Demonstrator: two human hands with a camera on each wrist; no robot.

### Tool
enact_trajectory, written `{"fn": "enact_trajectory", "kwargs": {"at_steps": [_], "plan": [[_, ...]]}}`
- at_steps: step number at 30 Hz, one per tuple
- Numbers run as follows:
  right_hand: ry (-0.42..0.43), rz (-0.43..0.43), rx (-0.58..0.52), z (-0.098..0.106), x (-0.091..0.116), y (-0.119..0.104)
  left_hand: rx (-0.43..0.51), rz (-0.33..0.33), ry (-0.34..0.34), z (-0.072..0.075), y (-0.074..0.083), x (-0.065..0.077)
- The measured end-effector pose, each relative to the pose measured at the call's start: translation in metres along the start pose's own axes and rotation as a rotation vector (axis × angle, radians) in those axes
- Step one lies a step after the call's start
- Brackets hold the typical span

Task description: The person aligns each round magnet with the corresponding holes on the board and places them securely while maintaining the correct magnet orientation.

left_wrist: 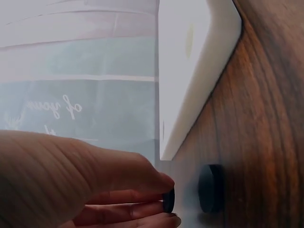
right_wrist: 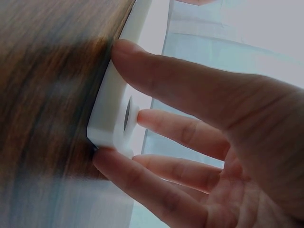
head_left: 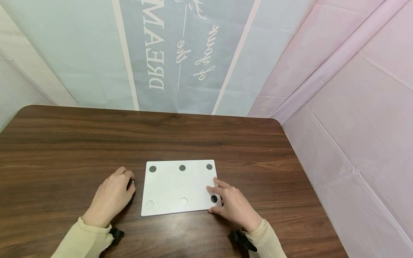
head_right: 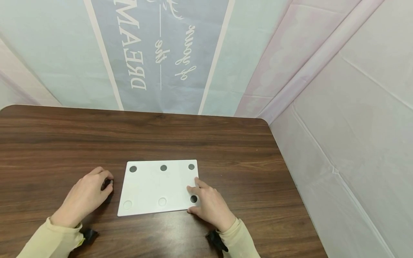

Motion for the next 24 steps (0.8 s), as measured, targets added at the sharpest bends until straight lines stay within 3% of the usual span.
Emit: {"fn": "enact_trajectory", "kwargs": {"at_steps": [12, 20, 24], "plan": [[0.007, 0.003, -0.001, 0.000, 0.000, 0.001, -0.010, -0.101, -0.103, -0.007, 0.023, 0.010], [0.008, -0.003, 0.004, 0.000, 0.000, 0.001, -0.021, -0.133, -0.095, -0.005, 0.033, 0.013], [0.004, -0.004, 0.004, 0.000, 0.000, 0.001, -0.019, -0.147, -0.141, -0.009, 0.036, 0.015]]}}
Point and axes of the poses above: each hand's wrist, its own x-axis away from the middle knuckle, its own z-axis out of the back of the hand, y = z × x, the point moved 10 cm from there along -x, towards the middle knuckle, and after that the axes turned 12 degrees about z, right-handed, at the moved point
